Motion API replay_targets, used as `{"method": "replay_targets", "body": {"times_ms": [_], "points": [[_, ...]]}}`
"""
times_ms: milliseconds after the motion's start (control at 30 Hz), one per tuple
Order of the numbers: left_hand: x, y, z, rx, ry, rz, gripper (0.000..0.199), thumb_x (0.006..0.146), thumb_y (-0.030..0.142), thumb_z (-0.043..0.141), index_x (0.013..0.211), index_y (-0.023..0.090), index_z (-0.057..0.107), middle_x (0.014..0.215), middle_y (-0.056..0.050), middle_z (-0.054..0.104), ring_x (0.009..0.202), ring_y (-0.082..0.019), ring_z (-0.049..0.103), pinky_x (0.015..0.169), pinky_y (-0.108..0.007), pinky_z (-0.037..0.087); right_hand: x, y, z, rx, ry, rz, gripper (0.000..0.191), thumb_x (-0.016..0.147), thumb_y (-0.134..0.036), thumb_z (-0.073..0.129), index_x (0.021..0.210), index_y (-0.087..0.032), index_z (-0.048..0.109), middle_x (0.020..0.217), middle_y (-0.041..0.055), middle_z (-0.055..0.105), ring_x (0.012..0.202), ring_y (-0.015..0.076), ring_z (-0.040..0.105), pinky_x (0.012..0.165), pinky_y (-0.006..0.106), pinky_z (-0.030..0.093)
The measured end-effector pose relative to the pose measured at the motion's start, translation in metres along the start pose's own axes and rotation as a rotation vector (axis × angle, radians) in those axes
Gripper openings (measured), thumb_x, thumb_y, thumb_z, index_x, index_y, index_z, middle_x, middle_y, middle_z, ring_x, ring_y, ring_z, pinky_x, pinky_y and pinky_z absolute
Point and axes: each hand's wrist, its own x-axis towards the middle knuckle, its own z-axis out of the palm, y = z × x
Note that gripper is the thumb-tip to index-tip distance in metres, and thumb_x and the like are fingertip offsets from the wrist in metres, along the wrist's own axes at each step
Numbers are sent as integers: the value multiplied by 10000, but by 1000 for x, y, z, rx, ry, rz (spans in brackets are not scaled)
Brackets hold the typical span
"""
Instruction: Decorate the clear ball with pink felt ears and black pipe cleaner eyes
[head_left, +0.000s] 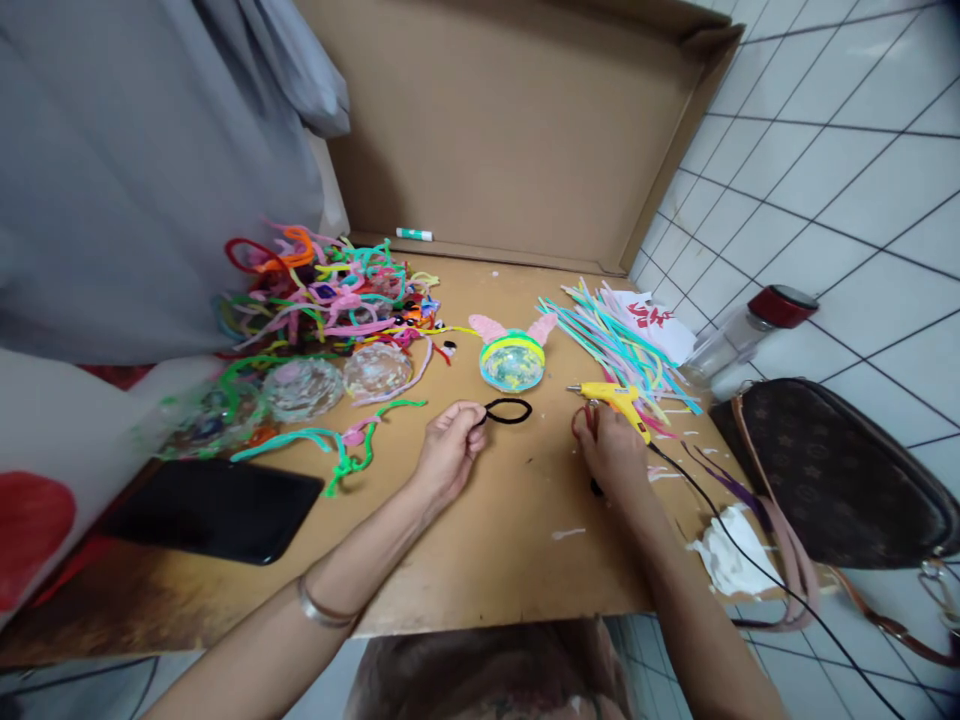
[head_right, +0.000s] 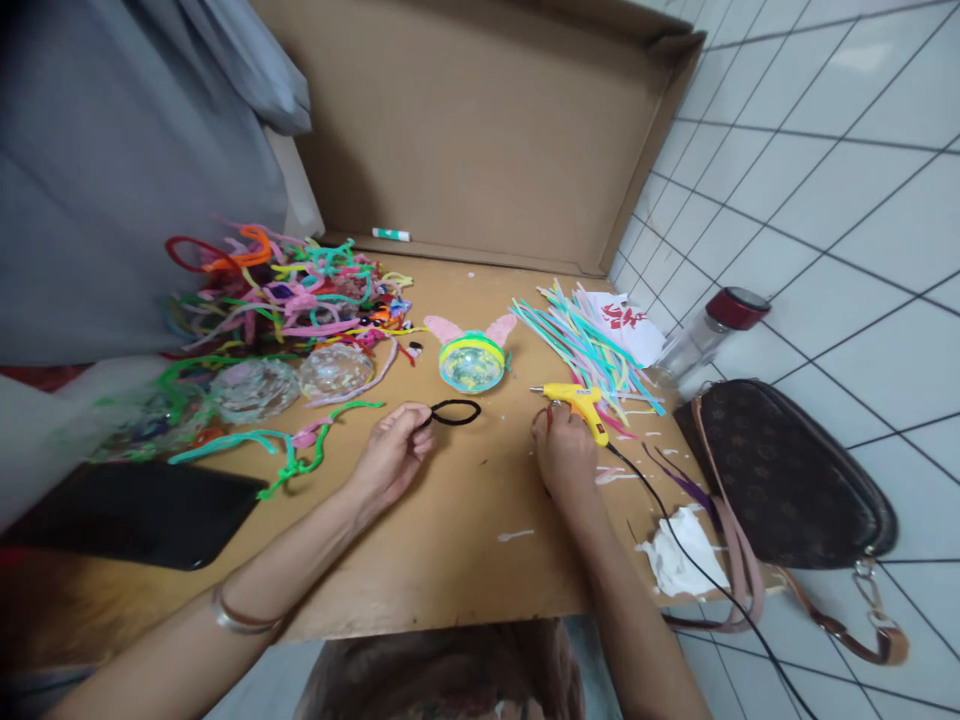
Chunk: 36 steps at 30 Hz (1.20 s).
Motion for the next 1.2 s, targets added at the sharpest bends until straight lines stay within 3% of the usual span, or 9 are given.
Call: {"method": "replay_targets", "body": {"times_ms": [67, 200, 300, 433, 600, 800, 1000, 1100, 1200], "points": [[0, 2, 0, 7, 9, 34, 203, 521, 213, 728, 588, 127, 557, 503, 85, 407, 447, -19, 335, 429, -170, 203, 4, -6, -5, -117, -54, 51, 298, 939, -256, 413, 1105, -83, 590, 997, 197, 679, 852, 262, 664, 651, 298, 409], [2, 7, 0, -7, 20, 57, 220, 518, 213, 735, 575, 130, 539, 508, 84, 409, 443, -15, 335, 430, -169, 204, 10, 2, -17, -186, -155, -8, 286, 918, -250, 410, 1054, -125, 628, 975, 184, 702, 841, 266, 682, 611, 293, 386], [5, 7, -1, -34, 5, 37, 234, 512, 220, 747, 592, 127, 548, 517, 83, 416, 443, -14, 339, 426, -166, 198, 11, 19, -25, -129, -214, -64, 307, 857, -348, 492, 1019, -157, 669, 934, 158, 725, 847, 283, 677, 597, 292, 375], [6, 4, -3, -71, -27, 2, 267, 517, 225, 771, 607, 127, 540, 523, 85, 414, 446, -10, 334, 423, -161, 193, 4, 37, -37, 33, -281, -151, 382, 744, -244, 565, 1109, -217, 676, 862, 59, 740, 757, 225, 673, 575, 251, 354], [9, 4, -5, -94, -35, -3, 288, 534, 221, 772, 591, 136, 502, 521, 86, 399, 451, -9, 329, 423, -156, 198, -19, 42, -56, 204, -356, -280, 367, 761, -283, 556, 1111, -231, 654, 715, 9, 704, 623, 180, 642, 543, 237, 335], [11, 4, -6, -100, -34, -34, 289, 542, 208, 773, 609, 140, 501, 520, 89, 388, 454, -12, 328, 420, -155, 200, -30, 32, -73, 48, -441, -299, 47, 746, -251, 559, 737, -216, 590, 620, -6, 642, 555, 146, 557, 526, 241, 276], [8, 6, -6, -97, -49, -44, 331, 556, 208, 791, 596, 146, 468, 533, 86, 396, 459, -10, 330, 419, -148, 218, -12, 28, -82, 63, -413, -352, 91, 729, -268, 599, 674, -210, 557, 622, -14, 613, 550, 119, 502, 511, 233, 255], [8, 8, -5, -114, -45, -50, 330, 563, 193, 784, 586, 147, 457, 524, 88, 393, 456, -10, 332, 413, -144, 219, -14, 29, -84, 248, -546, -364, 56, 729, -249, 607, 701, -203, 592, 629, -9, 619, 541, 113, 501, 501, 225, 298], [8, 9, -4, -145, -37, -84, 311, 580, 172, 768, 589, 144, 458, 528, 87, 397, 453, -7, 334, 411, -143, 224, -20, 36, -82, 659, -697, -347, 194, 760, -380, 647, 817, -195, 631, 621, -8, 595, 509, 108, 471, 464, 225, 341]]}}
